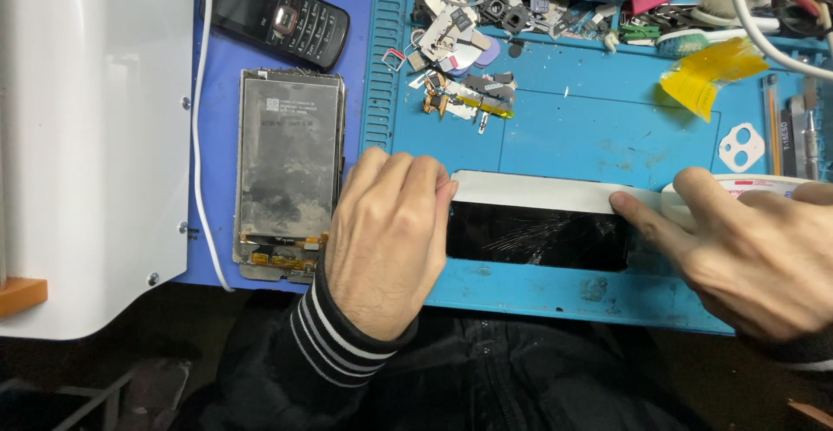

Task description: Applying protective tape to a smartphone screen and trimming the edges using scissors.

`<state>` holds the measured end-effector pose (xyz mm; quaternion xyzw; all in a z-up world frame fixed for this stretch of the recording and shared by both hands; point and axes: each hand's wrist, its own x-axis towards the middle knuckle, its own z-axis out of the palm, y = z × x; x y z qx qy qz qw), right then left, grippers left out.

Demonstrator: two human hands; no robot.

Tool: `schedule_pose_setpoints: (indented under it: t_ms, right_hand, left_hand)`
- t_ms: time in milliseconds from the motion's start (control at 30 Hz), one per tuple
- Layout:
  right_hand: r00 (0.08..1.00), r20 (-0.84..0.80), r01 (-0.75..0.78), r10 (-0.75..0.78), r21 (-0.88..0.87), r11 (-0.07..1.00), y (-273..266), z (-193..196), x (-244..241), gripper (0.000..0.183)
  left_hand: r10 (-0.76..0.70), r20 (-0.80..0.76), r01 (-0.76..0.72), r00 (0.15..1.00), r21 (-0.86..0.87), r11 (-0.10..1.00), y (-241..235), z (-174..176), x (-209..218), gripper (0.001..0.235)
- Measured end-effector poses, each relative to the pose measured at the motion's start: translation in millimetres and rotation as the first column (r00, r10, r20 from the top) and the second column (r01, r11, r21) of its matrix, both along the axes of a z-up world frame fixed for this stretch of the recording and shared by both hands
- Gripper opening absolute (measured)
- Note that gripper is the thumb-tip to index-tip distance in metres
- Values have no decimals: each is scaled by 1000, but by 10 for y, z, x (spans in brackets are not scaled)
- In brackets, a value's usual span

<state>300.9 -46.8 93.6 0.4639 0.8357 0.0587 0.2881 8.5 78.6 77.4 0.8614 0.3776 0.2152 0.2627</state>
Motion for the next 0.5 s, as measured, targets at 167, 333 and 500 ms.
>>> schedule_pose_setpoints:
  t_ms: [167,333,500]
  right_hand:
    - [987,-152,-37,57,130,991,16,50,-27,51]
    - [992,-123,3,15,150,989,-38,23,-25,47]
    - [991,-119,-44,62,149,988,-54,-3,-28,51]
  left_hand:
    - [9,7,-9,1000,5,1000,-11,-1,-1,8]
    - [6,-15,-6,1000,47,999,-31,-31,4,7]
    - [17,-55,-11,998,114,993,-65,-14,24,7]
